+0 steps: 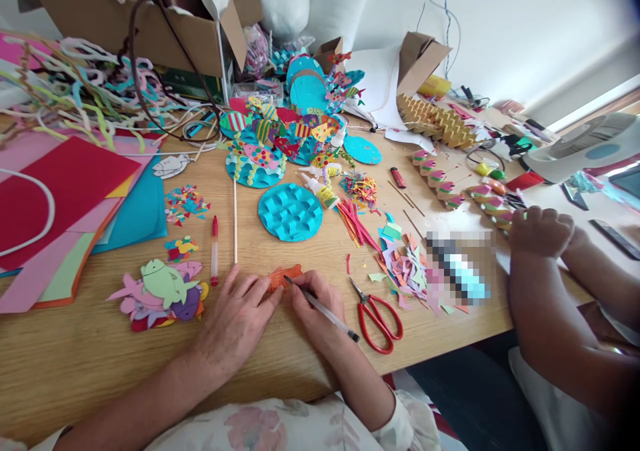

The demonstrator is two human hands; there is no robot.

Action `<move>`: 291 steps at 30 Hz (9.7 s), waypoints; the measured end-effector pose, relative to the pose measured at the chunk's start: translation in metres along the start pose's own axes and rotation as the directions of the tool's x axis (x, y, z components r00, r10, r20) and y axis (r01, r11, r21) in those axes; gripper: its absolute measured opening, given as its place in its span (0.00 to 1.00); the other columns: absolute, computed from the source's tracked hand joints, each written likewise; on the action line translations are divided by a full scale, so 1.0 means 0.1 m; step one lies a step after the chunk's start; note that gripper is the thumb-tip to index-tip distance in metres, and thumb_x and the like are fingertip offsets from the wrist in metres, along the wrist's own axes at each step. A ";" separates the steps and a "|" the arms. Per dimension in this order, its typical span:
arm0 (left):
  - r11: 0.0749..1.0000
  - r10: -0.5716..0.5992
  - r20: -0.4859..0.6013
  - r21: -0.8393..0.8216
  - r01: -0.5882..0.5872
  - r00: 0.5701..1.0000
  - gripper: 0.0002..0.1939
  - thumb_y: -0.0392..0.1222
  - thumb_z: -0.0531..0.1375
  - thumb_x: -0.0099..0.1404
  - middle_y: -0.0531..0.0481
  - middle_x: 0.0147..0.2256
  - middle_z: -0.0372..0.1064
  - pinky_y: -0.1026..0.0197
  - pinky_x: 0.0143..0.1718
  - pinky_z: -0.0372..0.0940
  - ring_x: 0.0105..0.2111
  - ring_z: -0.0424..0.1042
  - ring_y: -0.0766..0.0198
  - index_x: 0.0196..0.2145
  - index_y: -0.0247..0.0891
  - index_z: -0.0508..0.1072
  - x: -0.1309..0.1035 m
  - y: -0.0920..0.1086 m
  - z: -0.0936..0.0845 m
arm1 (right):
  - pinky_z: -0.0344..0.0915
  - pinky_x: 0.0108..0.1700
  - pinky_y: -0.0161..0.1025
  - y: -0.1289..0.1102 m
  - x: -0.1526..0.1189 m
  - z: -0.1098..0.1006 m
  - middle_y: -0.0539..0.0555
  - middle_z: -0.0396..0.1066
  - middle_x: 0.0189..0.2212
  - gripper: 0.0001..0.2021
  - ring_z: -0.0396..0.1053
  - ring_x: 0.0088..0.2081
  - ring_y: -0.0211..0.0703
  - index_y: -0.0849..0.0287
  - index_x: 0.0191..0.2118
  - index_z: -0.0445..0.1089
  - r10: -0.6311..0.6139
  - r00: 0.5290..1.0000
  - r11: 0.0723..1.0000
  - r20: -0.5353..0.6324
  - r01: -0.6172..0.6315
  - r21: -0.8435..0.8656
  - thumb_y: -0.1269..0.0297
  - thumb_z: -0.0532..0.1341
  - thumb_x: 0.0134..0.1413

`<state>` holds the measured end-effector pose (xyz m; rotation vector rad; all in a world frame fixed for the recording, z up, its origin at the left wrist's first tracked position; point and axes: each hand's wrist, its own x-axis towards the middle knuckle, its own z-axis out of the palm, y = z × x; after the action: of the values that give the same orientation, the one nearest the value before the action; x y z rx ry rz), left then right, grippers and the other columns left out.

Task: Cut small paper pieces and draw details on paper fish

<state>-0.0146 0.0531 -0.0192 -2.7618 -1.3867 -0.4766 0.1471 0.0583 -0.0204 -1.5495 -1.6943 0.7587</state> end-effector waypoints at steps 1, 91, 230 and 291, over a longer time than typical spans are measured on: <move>1.000 0.002 0.000 0.002 -0.002 1.000 0.14 0.32 0.53 0.64 0.46 0.37 0.70 0.40 0.51 0.56 0.39 0.66 0.56 0.44 0.41 0.73 0.00 0.00 0.00 | 0.60 0.25 0.31 0.00 0.00 -0.01 0.47 0.67 0.19 0.05 0.63 0.20 0.35 0.57 0.28 0.66 0.005 1.000 1.000 -0.009 -0.005 0.014 0.66 0.55 0.50; 1.000 0.021 0.012 0.021 -0.021 1.000 0.16 0.31 0.53 0.63 0.47 0.41 0.71 0.40 0.50 0.56 0.41 0.65 0.54 0.45 0.41 0.72 0.02 0.02 0.01 | 0.55 0.24 0.32 -0.01 0.00 -0.08 0.47 0.65 0.18 0.04 0.60 0.20 0.35 0.57 0.25 0.64 0.041 0.998 0.999 -0.051 -0.042 -0.023 0.68 0.54 0.46; 0.999 0.035 0.007 0.008 -0.035 0.999 0.16 0.30 0.50 0.64 0.46 0.42 0.72 0.41 0.51 0.54 0.40 0.66 0.55 0.45 0.37 0.72 0.02 0.01 0.02 | 0.60 0.26 0.32 0.00 0.03 -0.01 0.47 0.68 0.19 0.05 0.65 0.22 0.36 0.58 0.27 0.67 0.032 0.999 0.999 0.011 -0.031 -0.041 0.67 0.55 0.50; 1.000 0.016 0.022 -0.007 -0.016 1.000 0.15 0.31 0.51 0.64 0.47 0.43 0.72 0.41 0.52 0.54 0.41 0.65 0.54 0.46 0.37 0.71 0.01 0.03 0.02 | 0.58 0.25 0.31 0.01 0.01 -0.02 0.46 0.65 0.18 0.04 0.62 0.20 0.35 0.58 0.26 0.66 0.012 1.000 1.000 -0.010 -0.012 -0.015 0.67 0.55 0.48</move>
<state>-0.0112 0.0528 -0.0206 -2.7897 -1.3694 -0.4522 0.1493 0.0592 -0.0204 -1.5728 -1.6887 0.7451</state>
